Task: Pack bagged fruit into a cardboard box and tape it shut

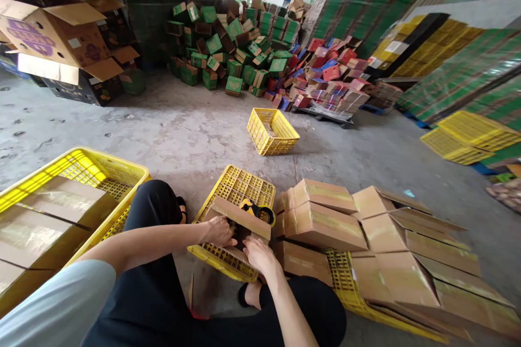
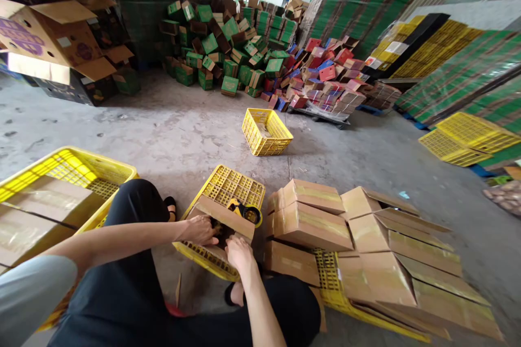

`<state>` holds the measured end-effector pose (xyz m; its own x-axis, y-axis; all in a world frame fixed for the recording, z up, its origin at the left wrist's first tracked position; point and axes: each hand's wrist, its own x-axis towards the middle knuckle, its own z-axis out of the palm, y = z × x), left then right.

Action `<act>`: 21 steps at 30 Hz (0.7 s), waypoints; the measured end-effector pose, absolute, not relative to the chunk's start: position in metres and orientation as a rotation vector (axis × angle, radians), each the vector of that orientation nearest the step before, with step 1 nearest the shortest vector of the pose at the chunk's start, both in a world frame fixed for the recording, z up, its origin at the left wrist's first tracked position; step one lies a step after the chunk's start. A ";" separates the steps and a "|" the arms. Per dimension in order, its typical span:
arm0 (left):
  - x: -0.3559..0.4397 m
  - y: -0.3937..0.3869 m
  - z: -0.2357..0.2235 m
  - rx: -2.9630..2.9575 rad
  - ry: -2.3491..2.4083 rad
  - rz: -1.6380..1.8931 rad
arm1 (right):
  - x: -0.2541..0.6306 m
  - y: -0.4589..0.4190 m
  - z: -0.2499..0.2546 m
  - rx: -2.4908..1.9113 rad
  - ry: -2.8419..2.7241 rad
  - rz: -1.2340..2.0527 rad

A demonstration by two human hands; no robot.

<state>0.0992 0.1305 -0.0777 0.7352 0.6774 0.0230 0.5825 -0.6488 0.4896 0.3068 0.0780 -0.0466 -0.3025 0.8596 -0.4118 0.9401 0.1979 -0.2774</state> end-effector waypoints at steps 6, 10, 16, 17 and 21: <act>0.080 0.136 -0.063 2.582 0.913 0.204 | 0.302 0.074 -0.032 1.764 2.342 -0.368; 0.076 0.138 -0.067 2.593 1.006 0.273 | 0.314 0.070 -0.024 1.845 2.333 -0.048; 0.072 0.148 -0.073 2.506 1.341 0.083 | 0.324 0.080 -0.026 1.933 2.209 0.239; 0.071 0.149 -0.073 2.494 1.377 0.055 | 0.324 0.082 -0.028 1.938 2.198 0.235; 0.063 0.147 -0.080 2.482 1.378 0.042 | 0.322 0.090 -0.041 2.009 2.232 0.162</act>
<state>0.0633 0.1466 -0.0799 0.5392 0.8337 -0.1189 0.8248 -0.4943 0.2744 0.3219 0.0902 -0.0412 -0.1025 0.9944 -0.0273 0.9800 0.1056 0.1687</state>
